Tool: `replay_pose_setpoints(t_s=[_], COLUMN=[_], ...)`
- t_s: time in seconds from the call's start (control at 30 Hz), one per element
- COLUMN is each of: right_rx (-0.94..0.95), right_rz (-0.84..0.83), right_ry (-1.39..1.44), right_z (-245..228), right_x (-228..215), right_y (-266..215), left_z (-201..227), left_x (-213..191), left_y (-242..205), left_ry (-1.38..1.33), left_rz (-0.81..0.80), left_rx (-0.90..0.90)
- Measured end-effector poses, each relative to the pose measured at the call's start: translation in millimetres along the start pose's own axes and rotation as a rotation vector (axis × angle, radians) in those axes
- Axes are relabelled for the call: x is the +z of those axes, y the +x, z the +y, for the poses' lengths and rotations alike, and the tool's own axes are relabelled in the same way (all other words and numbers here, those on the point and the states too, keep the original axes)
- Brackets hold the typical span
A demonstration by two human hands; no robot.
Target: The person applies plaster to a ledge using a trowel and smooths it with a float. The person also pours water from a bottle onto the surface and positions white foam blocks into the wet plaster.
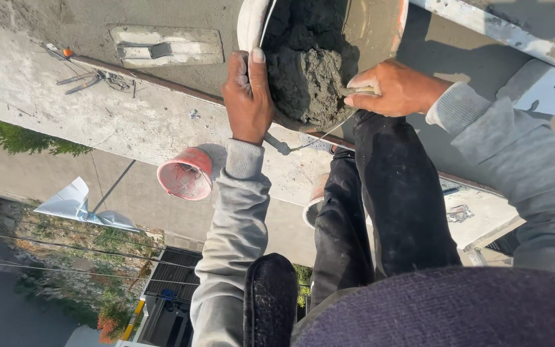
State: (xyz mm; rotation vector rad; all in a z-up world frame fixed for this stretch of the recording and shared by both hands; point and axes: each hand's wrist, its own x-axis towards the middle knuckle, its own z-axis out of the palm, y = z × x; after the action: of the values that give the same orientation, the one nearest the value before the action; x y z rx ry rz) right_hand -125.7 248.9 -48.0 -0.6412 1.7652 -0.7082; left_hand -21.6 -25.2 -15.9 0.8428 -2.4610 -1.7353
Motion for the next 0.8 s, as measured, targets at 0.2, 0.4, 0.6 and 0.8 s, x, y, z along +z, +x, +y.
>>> replay_pose_setpoints(t_s=[0.2, 0.4, 0.6, 0.8], right_rx=[-0.039, -0.002, 0.151, 0.436], right_rz=[0.077, 0.339, 0.612, 0.834], right_ry=[0.100, 0.298, 0.345, 0.028], right_z=[-16, 1, 82, 229], right_x=[5, 14, 25, 29], right_y=[-29, -94, -189, -338], left_z=[0, 16, -5, -10], left_x=[-5, -18, -36, -43], left_y=[5, 11, 4, -1], left_ry=[0.040, 0.025, 0.044, -0.010], left_rz=[-0.011, -0.065, -0.012, -0.024], left_rx=[0.002, 0.017, -0.043, 0.009])
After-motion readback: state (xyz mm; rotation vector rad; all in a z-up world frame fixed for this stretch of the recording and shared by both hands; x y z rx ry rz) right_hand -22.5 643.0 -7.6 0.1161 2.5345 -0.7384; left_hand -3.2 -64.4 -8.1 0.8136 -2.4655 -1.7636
